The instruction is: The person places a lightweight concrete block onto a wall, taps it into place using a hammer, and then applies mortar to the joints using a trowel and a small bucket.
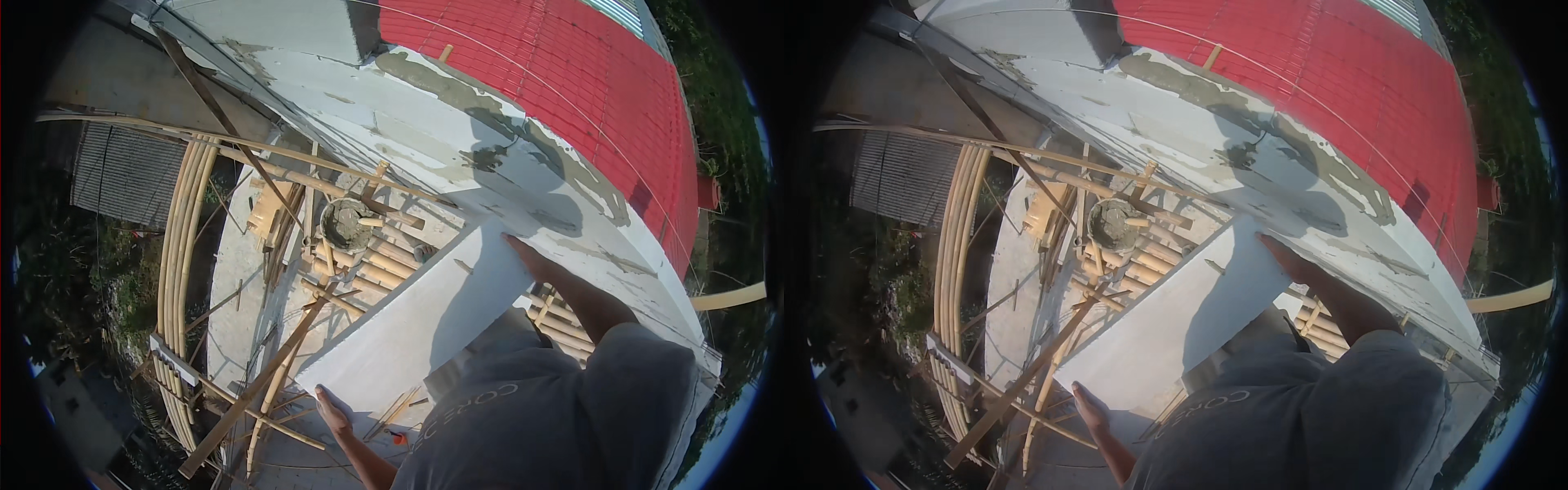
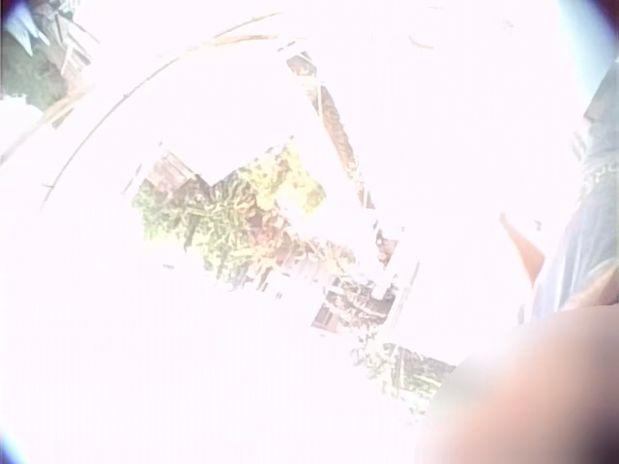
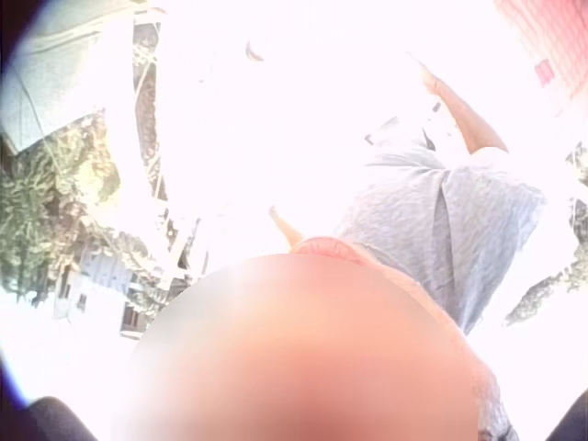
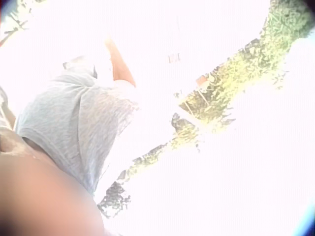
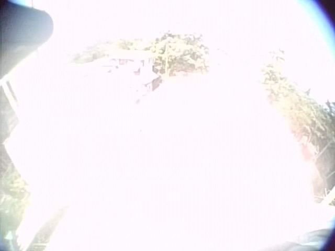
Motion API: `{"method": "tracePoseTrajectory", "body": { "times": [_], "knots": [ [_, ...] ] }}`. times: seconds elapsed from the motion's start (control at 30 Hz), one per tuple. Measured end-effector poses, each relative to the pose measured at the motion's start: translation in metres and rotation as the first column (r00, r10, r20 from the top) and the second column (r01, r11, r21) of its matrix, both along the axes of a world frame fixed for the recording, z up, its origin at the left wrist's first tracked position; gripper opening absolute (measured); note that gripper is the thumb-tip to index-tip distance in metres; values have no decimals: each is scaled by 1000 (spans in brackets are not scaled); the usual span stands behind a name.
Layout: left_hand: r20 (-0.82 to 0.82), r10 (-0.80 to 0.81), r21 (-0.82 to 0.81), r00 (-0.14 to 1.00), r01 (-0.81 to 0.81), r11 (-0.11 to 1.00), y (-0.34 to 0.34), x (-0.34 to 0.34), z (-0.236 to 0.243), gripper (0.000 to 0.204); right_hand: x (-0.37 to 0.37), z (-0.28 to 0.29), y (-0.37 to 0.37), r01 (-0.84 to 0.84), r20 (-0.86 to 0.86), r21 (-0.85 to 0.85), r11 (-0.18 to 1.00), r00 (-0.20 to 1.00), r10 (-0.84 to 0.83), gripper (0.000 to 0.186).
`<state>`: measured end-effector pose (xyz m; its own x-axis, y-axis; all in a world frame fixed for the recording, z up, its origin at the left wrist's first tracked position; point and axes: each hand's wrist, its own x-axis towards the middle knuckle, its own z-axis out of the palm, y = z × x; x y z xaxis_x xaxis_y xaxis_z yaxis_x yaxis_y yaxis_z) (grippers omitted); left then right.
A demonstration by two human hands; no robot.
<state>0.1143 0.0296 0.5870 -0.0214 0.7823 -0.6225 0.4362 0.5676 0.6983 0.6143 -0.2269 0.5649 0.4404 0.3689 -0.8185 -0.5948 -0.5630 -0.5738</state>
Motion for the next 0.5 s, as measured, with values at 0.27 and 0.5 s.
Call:
{"method": "tracePoseTrajectory", "body": {
  "times": [0.27, 0.5],
  "knots": [
    [38, -132, 111, 991, 127, 986, 97, 83, 67, 78, 7, 86, -30, 154, 206, 48, 987, 965, -161, 76],
    [128, -547, 13, 827, 550, 835, 145, 217, 103, 75, 9, 154, -66, 433, 197, -62, 899, 889, -414, 79]
  ]
}}
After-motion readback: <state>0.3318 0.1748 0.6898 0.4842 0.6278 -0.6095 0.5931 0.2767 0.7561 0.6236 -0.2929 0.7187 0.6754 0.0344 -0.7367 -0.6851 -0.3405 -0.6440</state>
